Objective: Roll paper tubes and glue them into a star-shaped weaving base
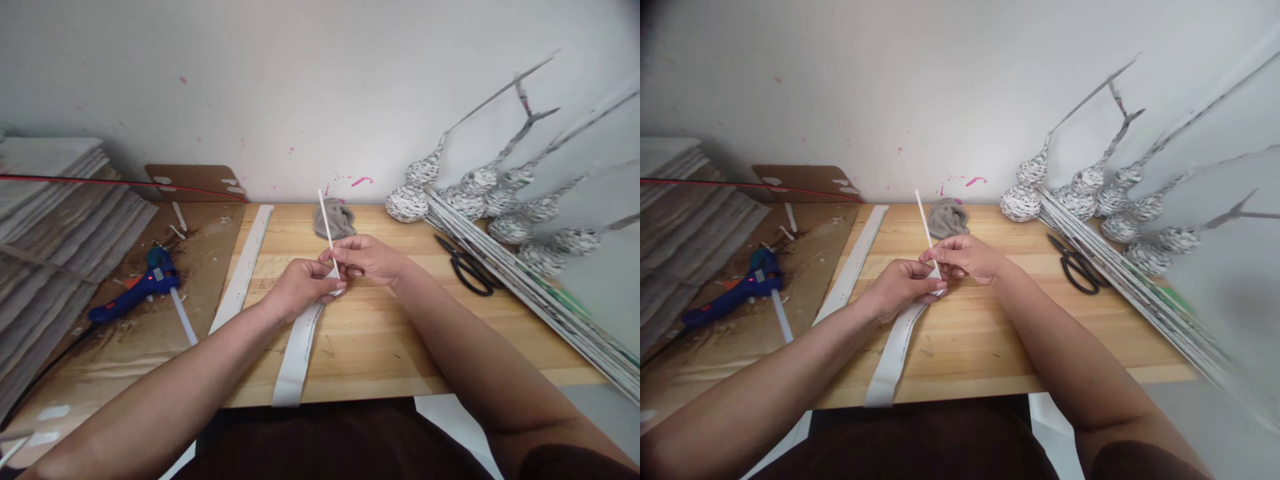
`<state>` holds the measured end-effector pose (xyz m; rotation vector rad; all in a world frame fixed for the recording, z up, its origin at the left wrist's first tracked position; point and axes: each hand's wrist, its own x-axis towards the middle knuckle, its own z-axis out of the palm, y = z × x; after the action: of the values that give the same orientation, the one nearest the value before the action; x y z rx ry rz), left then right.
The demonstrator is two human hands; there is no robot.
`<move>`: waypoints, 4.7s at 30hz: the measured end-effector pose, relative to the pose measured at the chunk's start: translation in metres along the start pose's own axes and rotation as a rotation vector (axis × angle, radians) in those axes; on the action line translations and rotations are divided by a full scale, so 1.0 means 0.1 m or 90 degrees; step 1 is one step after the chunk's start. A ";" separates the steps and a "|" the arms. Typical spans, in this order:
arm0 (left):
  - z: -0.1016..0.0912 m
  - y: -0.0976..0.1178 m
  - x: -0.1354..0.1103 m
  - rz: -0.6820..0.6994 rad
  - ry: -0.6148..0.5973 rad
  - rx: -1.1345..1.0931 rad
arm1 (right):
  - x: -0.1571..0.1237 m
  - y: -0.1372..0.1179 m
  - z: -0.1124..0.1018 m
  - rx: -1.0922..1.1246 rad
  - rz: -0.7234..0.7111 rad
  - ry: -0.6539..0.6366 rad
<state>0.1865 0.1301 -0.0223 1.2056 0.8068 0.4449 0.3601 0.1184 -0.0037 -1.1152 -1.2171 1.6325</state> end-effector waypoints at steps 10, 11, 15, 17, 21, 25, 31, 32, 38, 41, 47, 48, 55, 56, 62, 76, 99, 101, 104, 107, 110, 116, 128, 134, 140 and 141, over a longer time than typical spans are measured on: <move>0.01 0.01 0.00 -0.019 -0.002 -0.005 | 0.01 0.01 -0.01 0.003 0.010 0.001; 0.00 0.01 0.00 -0.016 -0.004 -0.005 | 0.01 0.01 -0.01 -0.003 0.012 -0.006; -0.01 0.00 0.02 0.000 -0.018 0.006 | 0.01 0.02 0.01 0.013 -0.002 0.079; -0.01 -0.01 0.02 -0.002 -0.016 -0.001 | 0.01 0.02 0.01 0.008 -0.003 0.061; 0.00 0.02 0.00 -0.018 -0.007 -0.028 | 0.00 0.02 -0.01 -0.009 0.004 -0.007; 0.01 0.04 -0.01 -0.029 -0.019 -0.036 | 0.02 0.02 0.02 0.023 0.001 0.077; 0.00 0.02 -0.01 -0.026 -0.044 -0.035 | 0.02 0.03 0.06 0.032 0.001 0.098; 0.01 0.02 -0.02 -0.025 -0.046 -0.032 | 0.02 0.02 0.06 0.033 0.003 0.098; 0.04 0.06 -0.05 -0.050 -0.041 -0.029 | 0.03 0.03 0.07 0.044 0.012 0.103; 0.03 0.07 -0.06 -0.049 -0.046 -0.031 | 0.03 0.04 0.04 0.034 0.003 0.092; 0.01 0.07 -0.04 -0.051 -0.045 -0.031 | 0.00 0.03 0.01 0.011 0.027 -0.034; 0.01 0.06 -0.04 -0.048 -0.045 -0.028 | 0.00 0.03 0.02 0.023 0.028 -0.018; 0.02 0.03 -0.03 -0.045 -0.048 -0.022 | 0.00 0.02 0.03 0.037 0.037 -0.002; 0.02 0.03 -0.03 -0.046 -0.049 -0.025 | 0.00 0.01 0.03 0.030 0.037 -0.017; 0.02 0.03 -0.04 -0.022 -0.064 -0.018 | 0.01 0.02 0.02 0.061 0.015 0.075; 0.02 -0.02 -0.04 -0.035 -0.072 -0.018 | 0.00 0.01 -0.05 0.042 0.024 -0.004; 0.02 -0.01 -0.03 -0.035 -0.083 -0.021 | -0.01 0.00 0.00 0.008 0.005 -0.020; 0.03 0.00 -0.03 -0.036 -0.082 -0.024 | -0.01 -0.01 0.00 0.008 0.007 -0.008; 0.04 0.01 -0.04 -0.039 -0.083 -0.028 | -0.01 -0.01 0.02 0.047 -0.001 0.085; 0.04 0.01 -0.04 -0.042 -0.079 -0.042 | -0.01 -0.01 0.01 0.051 0.006 0.059; 0.03 0.01 -0.04 -0.038 -0.069 -0.042 | -0.01 -0.02 0.00 0.038 0.017 -0.007; 0.04 0.03 -0.05 -0.076 -0.050 -0.023 | -0.01 -0.02 0.02 0.058 -0.010 0.108; 0.02 0.04 -0.05 -0.064 -0.053 -0.019 | -0.01 -0.02 0.00 0.044 0.015 0.015; 0.02 0.01 -0.03 -0.029 -0.085 -0.027 | 0.00 -0.01 -0.01 0.073 -0.005 0.111; 0.02 -0.01 -0.03 -0.012 -0.085 -0.031 | -0.01 -0.02 -0.02 0.037 0.012 0.022; 0.02 -0.01 -0.03 -0.009 -0.085 -0.028 | -0.01 -0.02 -0.01 0.042 0.006 0.052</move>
<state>0.1864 0.1265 -0.0223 1.1750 0.6881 0.3648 0.3616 0.1182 -0.0017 -1.1363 -1.0989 1.6063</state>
